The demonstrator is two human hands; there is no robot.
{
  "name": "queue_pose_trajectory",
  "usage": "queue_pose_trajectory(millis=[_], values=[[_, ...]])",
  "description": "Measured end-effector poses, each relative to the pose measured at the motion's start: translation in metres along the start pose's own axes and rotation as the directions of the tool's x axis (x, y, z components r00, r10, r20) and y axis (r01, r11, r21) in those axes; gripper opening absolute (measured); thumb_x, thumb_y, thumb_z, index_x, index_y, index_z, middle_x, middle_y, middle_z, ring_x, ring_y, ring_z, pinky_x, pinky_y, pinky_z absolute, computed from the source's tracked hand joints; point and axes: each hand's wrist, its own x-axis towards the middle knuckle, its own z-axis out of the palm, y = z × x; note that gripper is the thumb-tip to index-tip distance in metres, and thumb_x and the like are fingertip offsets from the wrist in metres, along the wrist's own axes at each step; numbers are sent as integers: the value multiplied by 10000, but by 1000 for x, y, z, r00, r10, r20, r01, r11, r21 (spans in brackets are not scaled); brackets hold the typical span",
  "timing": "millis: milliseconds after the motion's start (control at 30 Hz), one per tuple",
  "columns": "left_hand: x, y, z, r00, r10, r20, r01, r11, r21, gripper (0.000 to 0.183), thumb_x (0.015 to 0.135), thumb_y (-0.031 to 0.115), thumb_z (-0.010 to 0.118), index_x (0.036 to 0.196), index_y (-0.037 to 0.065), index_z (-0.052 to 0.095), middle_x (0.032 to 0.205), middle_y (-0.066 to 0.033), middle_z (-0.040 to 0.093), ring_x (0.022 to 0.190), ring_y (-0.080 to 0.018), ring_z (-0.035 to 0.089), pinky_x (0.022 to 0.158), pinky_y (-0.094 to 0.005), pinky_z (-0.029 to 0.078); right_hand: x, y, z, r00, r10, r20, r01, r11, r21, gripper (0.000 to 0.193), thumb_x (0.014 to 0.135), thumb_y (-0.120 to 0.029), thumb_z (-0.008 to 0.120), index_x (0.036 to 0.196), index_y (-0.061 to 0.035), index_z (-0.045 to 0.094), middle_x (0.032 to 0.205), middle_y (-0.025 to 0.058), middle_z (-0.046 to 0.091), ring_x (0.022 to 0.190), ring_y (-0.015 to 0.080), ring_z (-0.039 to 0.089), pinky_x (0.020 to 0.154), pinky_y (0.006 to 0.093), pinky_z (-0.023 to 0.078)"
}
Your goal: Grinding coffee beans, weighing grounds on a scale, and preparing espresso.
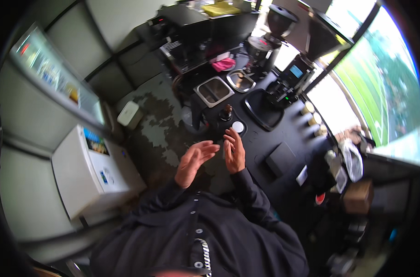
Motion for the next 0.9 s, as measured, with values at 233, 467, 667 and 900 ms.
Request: queue_pose_trajectory(millis=[233,467,667,900], values=[[-61,28,-130,934,-203,-294,243,964,107,342,1101,291,504,1320,41,584,1269,-95,670,1193,-165,625,1025,-316,485,118,-15,4,901,-10,-433,16,1000,10,654,987,-101,670,1533,-41,316,1310,157,573,949,159,657,752,287,560],[-54,61,-193,858,-134,-496,169,985,26,238,1089,222,516,1244,68,611,1224,-62,679,1133,-145,640,965,-296,503,259,43,-36,893,306,-330,-305,951,55,604,929,-270,748,1414,-10,498,1155,116,685,876,184,685,658,316,576],[7,89,-220,817,33,-576,46,991,122,249,1083,227,526,1236,46,602,1216,-83,667,1112,-155,640,953,-300,513,380,155,-95,773,192,-605,-520,738,-429,987,703,-492,886,1403,67,473,1222,209,679,1065,294,691,932,354,561],[72,104,-258,709,124,-694,20,981,195,311,1072,310,551,1269,73,590,1249,-71,655,1158,-178,615,993,-337,477,443,197,-99,620,171,-765,-653,653,-383,895,641,-541,882,1315,-62,538,1307,232,625,1230,425,602,1063,498,475]])
